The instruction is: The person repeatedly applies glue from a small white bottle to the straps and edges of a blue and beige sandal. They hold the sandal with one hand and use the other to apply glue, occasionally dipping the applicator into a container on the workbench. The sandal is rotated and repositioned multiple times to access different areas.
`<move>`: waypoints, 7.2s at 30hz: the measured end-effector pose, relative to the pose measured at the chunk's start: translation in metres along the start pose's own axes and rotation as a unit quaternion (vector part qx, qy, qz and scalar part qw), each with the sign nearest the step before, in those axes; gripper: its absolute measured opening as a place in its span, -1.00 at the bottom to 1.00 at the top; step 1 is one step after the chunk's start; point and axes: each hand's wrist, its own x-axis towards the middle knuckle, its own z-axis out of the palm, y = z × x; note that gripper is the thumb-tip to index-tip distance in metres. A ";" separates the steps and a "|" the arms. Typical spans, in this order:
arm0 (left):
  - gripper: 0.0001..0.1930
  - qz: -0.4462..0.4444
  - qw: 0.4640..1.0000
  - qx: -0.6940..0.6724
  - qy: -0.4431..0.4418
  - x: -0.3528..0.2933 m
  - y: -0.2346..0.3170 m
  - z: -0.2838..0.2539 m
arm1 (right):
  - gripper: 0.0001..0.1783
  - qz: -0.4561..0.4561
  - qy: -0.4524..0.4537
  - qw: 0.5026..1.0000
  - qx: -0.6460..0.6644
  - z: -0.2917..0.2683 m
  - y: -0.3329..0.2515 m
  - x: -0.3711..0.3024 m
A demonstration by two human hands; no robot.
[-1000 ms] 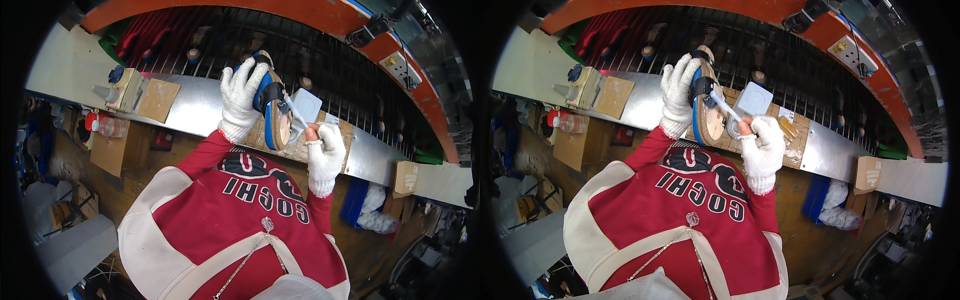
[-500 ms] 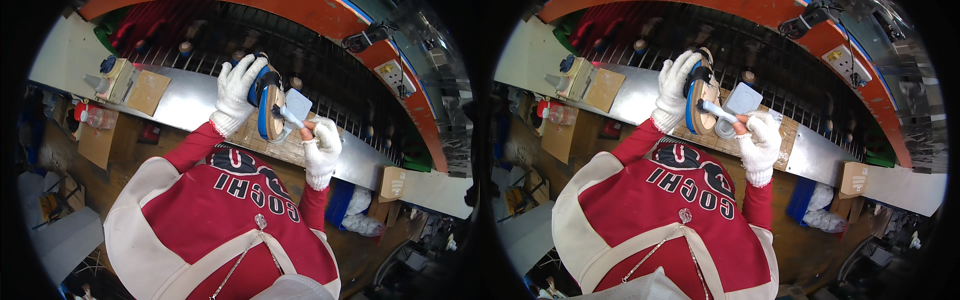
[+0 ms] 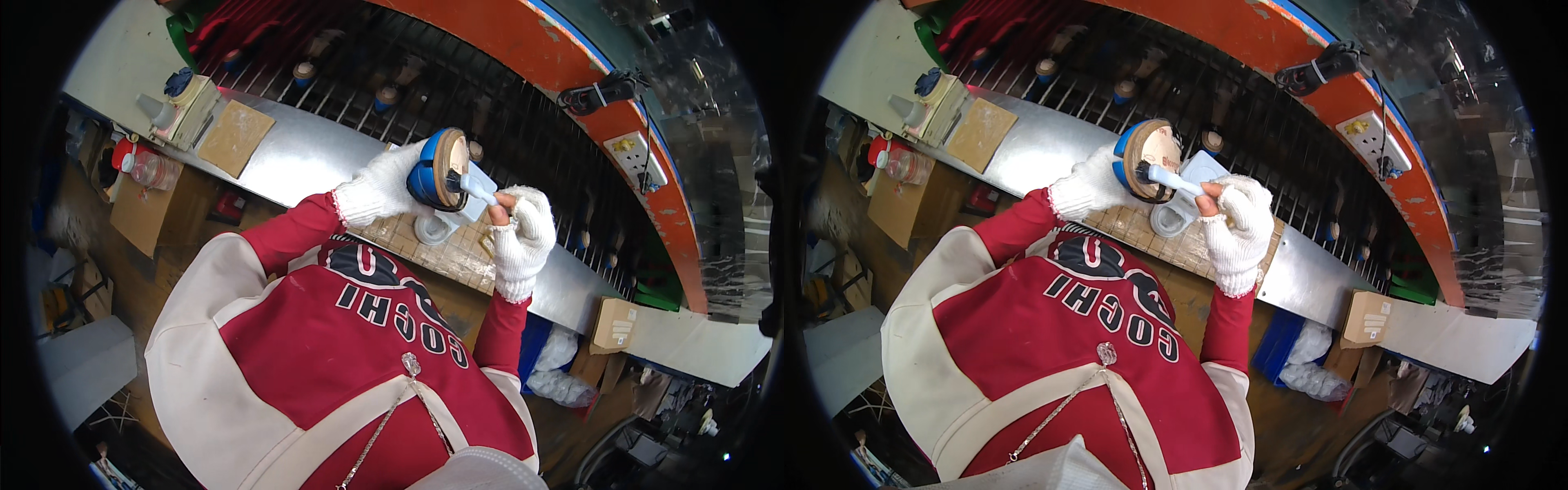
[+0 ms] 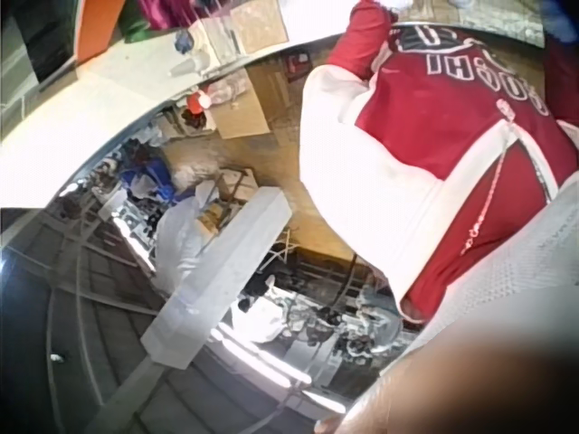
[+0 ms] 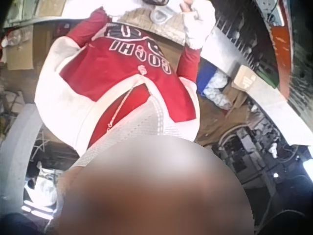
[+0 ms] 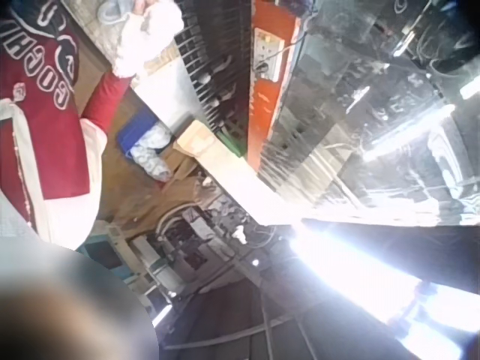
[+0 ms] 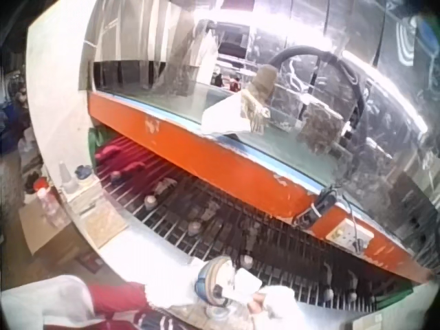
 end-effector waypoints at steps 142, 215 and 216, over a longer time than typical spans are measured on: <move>-0.35 -0.089 0.950 -0.291 0.071 -0.028 0.067 0.011 | -0.79 0.202 0.085 0.976 0.003 -0.001 -0.006 -0.051; -0.29 -0.111 0.955 -0.237 0.138 -0.017 0.043 -0.016 | -0.82 0.198 -0.074 0.977 -0.021 -0.023 -0.026 -0.059; -0.29 -0.109 0.957 -0.230 0.137 -0.016 0.044 -0.016 | -0.82 0.164 -0.070 0.983 -0.051 -0.022 -0.025 -0.057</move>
